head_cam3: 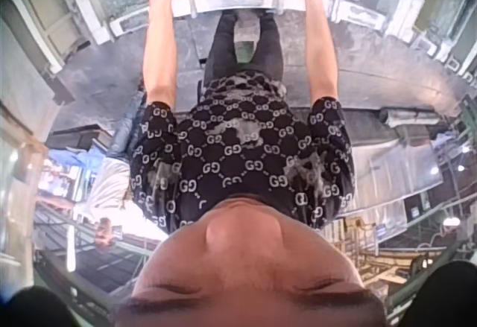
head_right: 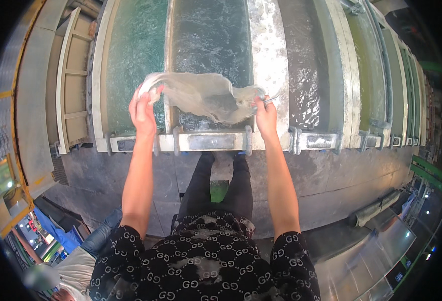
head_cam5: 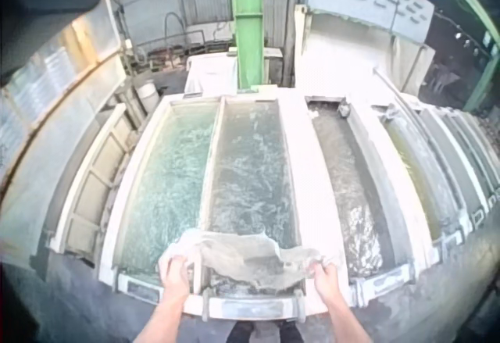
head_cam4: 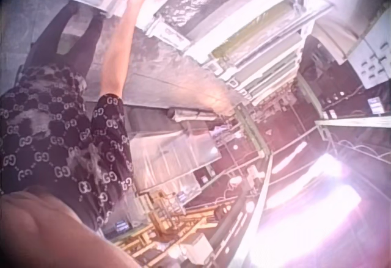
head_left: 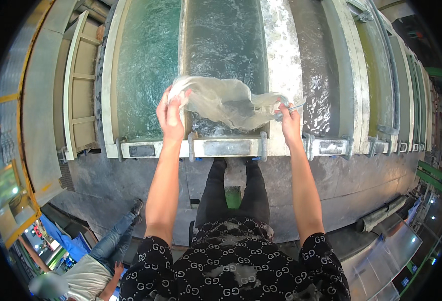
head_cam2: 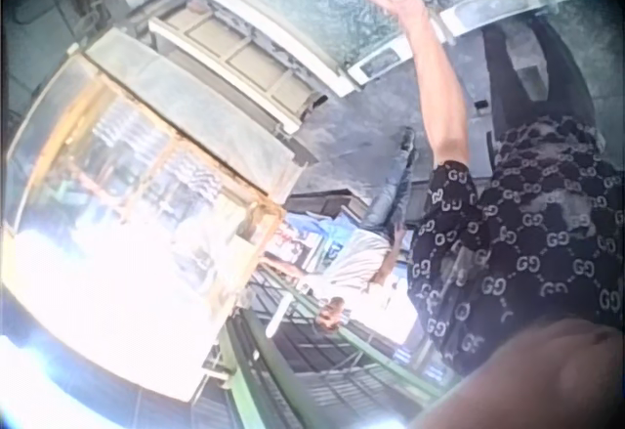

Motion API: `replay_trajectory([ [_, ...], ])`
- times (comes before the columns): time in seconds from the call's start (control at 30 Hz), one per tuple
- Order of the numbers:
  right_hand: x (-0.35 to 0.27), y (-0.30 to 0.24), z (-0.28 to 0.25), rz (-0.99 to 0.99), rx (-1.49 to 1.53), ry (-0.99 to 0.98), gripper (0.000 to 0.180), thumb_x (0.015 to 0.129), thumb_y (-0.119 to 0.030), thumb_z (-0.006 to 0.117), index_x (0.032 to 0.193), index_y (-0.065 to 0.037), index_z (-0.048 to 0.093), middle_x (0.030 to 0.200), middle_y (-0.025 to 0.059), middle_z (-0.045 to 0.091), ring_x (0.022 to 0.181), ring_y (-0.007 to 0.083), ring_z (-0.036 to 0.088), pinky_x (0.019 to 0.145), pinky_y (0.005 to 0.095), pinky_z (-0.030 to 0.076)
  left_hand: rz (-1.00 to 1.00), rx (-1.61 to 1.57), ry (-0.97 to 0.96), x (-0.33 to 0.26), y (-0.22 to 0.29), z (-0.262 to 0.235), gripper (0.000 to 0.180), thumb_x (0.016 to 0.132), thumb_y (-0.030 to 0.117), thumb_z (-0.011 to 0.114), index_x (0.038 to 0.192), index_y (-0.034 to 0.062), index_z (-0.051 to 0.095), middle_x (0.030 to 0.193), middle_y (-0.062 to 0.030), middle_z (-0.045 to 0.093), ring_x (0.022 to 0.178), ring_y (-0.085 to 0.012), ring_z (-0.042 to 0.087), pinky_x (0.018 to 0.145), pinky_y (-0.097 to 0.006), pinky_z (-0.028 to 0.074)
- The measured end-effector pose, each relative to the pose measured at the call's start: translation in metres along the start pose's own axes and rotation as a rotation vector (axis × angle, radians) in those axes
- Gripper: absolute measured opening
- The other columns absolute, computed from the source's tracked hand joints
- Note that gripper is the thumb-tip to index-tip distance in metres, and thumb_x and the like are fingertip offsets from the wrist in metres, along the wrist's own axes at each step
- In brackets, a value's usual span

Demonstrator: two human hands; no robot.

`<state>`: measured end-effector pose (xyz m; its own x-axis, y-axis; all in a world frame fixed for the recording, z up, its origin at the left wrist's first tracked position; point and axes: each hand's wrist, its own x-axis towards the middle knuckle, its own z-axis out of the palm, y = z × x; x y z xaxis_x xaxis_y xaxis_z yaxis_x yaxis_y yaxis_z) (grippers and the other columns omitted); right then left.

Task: The person holds a net containing small fish and repeatedly dips it into a series of water tanks. They move along the tanks, submerging the net into the water to wash or transfer the fish.

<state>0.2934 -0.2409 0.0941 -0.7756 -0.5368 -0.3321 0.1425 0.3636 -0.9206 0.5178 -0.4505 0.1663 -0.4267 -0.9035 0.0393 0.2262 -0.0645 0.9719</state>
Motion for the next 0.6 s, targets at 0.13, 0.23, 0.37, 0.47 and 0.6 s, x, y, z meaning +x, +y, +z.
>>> replay_trajectory([
  [0.13, 0.009, -0.046, 0.004, -0.035, 0.023, -0.016, 0.030, 0.094, -0.024, 0.050, 0.109, -0.001, 0.062, 0.088, 0.0041, 0.062, 0.078, 0.0116, 0.052, 0.076, 0.0263, 0.041, -0.069, 0.094, 0.035, -0.023, -0.017, -0.040, 0.033, 0.089, 0.014, 0.046, 0.113, -0.0070, 0.055, 0.108, -0.0120, 0.060, 0.102, -0.0186, 0.057, 0.093, -0.032, 0.043],
  [0.23, -0.019, -0.110, 0.017, -0.163, 0.095, -0.128, 0.033, 0.095, -0.021, 0.048, 0.120, -0.002, 0.058, 0.094, 0.0033, 0.061, 0.084, 0.0101, 0.052, 0.081, 0.0253, 0.039, -0.243, 0.185, 0.080, -0.037, -0.054, -0.064, 0.030, 0.089, 0.016, 0.052, 0.108, -0.0054, 0.059, 0.099, -0.0077, 0.063, 0.093, -0.0150, 0.057, 0.084, -0.028, 0.044],
  [0.37, -0.045, -0.125, 0.013, -0.199, 0.117, -0.160, 0.034, 0.095, -0.020, 0.049, 0.124, -0.002, 0.055, 0.095, 0.0032, 0.061, 0.086, 0.0102, 0.053, 0.083, 0.0261, 0.040, -0.385, 0.475, 0.056, -0.041, -0.090, -0.065, 0.028, 0.086, 0.015, 0.051, 0.105, -0.0014, 0.062, 0.099, -0.0081, 0.063, 0.091, -0.0145, 0.057, 0.082, -0.027, 0.045],
  [0.47, -0.040, -0.078, 0.009, -0.109, 0.073, -0.112, 0.030, 0.095, -0.019, 0.049, 0.116, 0.000, 0.057, 0.092, 0.0043, 0.062, 0.087, 0.0110, 0.054, 0.081, 0.0270, 0.041, -0.393, 0.397, 0.097, -0.020, -0.106, -0.062, 0.029, 0.086, 0.014, 0.050, 0.106, -0.0026, 0.061, 0.100, -0.0092, 0.061, 0.093, -0.0159, 0.057, 0.085, -0.029, 0.045],
  [0.6, -0.018, -0.002, -0.005, 0.007, -0.090, -0.049, 0.028, 0.093, -0.021, 0.050, 0.106, 0.002, 0.059, 0.087, 0.0073, 0.062, 0.083, 0.0127, 0.055, 0.077, 0.0279, 0.043, -0.088, 0.177, 0.008, 0.003, -0.047, -0.011, 0.033, 0.088, 0.018, 0.052, 0.109, -0.0068, 0.057, 0.098, -0.0104, 0.064, 0.088, -0.0174, 0.058, 0.082, -0.030, 0.044],
])
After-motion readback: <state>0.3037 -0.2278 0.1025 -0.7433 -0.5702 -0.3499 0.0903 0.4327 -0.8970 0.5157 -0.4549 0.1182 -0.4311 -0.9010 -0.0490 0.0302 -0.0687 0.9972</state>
